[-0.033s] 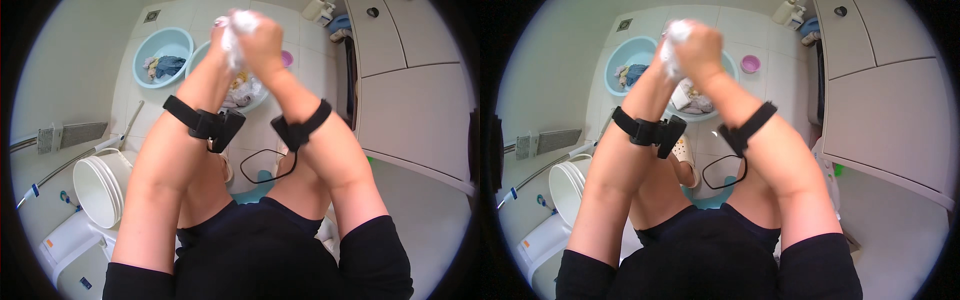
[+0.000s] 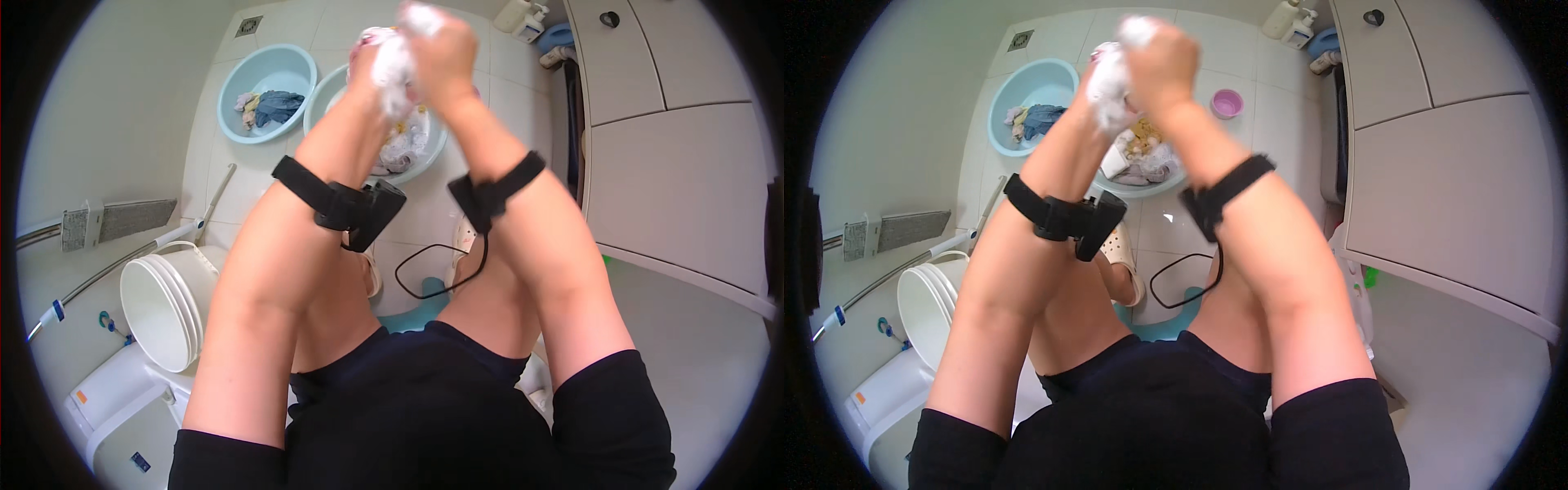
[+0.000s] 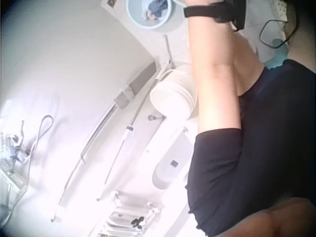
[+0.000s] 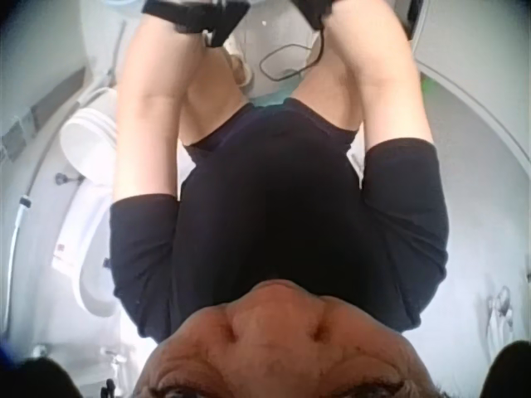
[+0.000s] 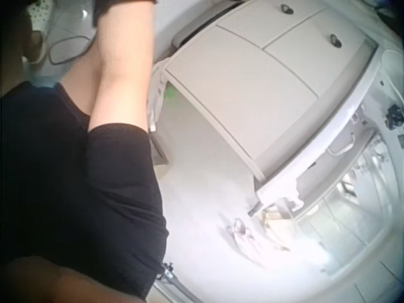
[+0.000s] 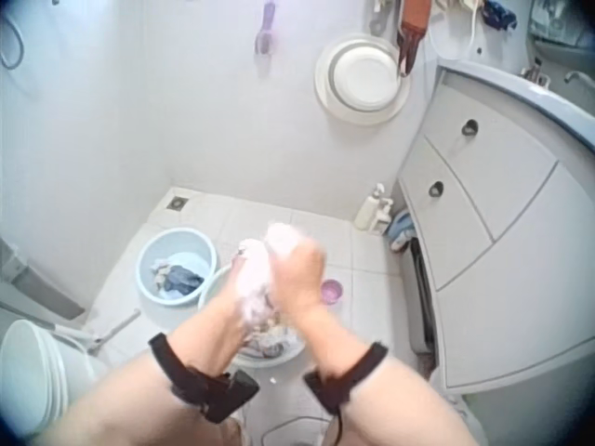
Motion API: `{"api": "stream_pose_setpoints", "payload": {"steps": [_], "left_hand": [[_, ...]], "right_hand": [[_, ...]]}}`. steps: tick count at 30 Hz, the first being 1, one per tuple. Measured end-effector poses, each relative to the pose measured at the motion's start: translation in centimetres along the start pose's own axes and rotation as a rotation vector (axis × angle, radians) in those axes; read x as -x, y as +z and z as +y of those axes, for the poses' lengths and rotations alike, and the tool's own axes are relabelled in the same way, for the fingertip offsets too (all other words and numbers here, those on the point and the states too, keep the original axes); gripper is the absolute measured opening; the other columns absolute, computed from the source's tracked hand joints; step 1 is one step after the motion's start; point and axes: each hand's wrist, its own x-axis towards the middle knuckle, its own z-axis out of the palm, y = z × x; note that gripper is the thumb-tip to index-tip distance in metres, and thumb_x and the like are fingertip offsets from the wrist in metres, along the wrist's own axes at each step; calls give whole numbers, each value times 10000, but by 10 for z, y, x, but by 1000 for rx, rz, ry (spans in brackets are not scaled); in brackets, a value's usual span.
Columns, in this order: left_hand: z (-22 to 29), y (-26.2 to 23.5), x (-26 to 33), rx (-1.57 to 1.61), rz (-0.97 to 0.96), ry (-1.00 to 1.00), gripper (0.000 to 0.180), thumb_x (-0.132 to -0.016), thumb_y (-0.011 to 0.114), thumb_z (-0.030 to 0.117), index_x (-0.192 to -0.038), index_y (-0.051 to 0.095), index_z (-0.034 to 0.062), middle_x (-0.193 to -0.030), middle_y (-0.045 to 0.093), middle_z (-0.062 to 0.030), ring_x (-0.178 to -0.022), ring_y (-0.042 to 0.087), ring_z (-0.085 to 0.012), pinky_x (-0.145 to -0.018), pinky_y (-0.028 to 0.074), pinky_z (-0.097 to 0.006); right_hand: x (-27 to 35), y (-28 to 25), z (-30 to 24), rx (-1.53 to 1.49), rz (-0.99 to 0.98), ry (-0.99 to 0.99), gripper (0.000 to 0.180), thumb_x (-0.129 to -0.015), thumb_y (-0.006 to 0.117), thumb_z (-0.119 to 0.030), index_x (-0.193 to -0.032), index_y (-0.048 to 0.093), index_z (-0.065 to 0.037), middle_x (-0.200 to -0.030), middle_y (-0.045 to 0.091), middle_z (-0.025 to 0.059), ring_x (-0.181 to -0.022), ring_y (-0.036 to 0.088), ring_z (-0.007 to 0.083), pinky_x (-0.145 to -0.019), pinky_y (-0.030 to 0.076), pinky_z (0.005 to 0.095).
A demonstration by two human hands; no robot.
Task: Hand wash children's clothing in a basin using detergent and a bar of soap.
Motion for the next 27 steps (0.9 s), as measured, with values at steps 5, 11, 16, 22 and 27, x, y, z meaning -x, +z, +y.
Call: {"api": "stream_pose_setpoints", "payload": {"steps": [5,11,16,22,27], "left_hand": [[-2,-29,-3,262,-166,-21,223,-892,418,261,-847,507,61,-814,573,-64,-752,580,-168,-675,491,-314],[-3,-14,-9,186,-141,-49,158,-873,441,198,-861,525,64,-813,576,-47,-724,579,-158,-639,497,-310],[11,-40,-5,141,-74,54,108,-853,472,160,-838,536,75,-802,576,-24,-698,578,-141,-588,488,-272],[-17,-2,-17,-74,203,31,173,-864,465,220,-861,548,69,-854,585,-60,-776,582,-166,-684,482,-319],[18,-42,-3,133,-492,122,117,-852,481,156,-883,550,67,-843,589,-54,-737,588,-171,-640,492,-296]], "right_hand": [[23,3,-36,-160,91,-65,138,-688,580,-176,-667,605,-42,-686,599,154,-617,561,351,-553,449,390],[0,-4,-1,104,-56,-75,111,-650,597,-169,-653,611,-58,-641,578,161,-606,561,359,-548,458,404],[26,15,-58,-98,127,-47,135,-659,564,-157,-602,589,-37,-561,551,177,-528,553,357,-495,438,398],[-5,-12,5,-72,-86,354,114,-641,573,-155,-637,605,-46,-597,568,164,-591,566,344,-561,454,400],[36,10,-47,-77,-47,-254,138,-614,620,-196,-669,621,-69,-634,583,153,-615,573,341,-577,460,416]]}}
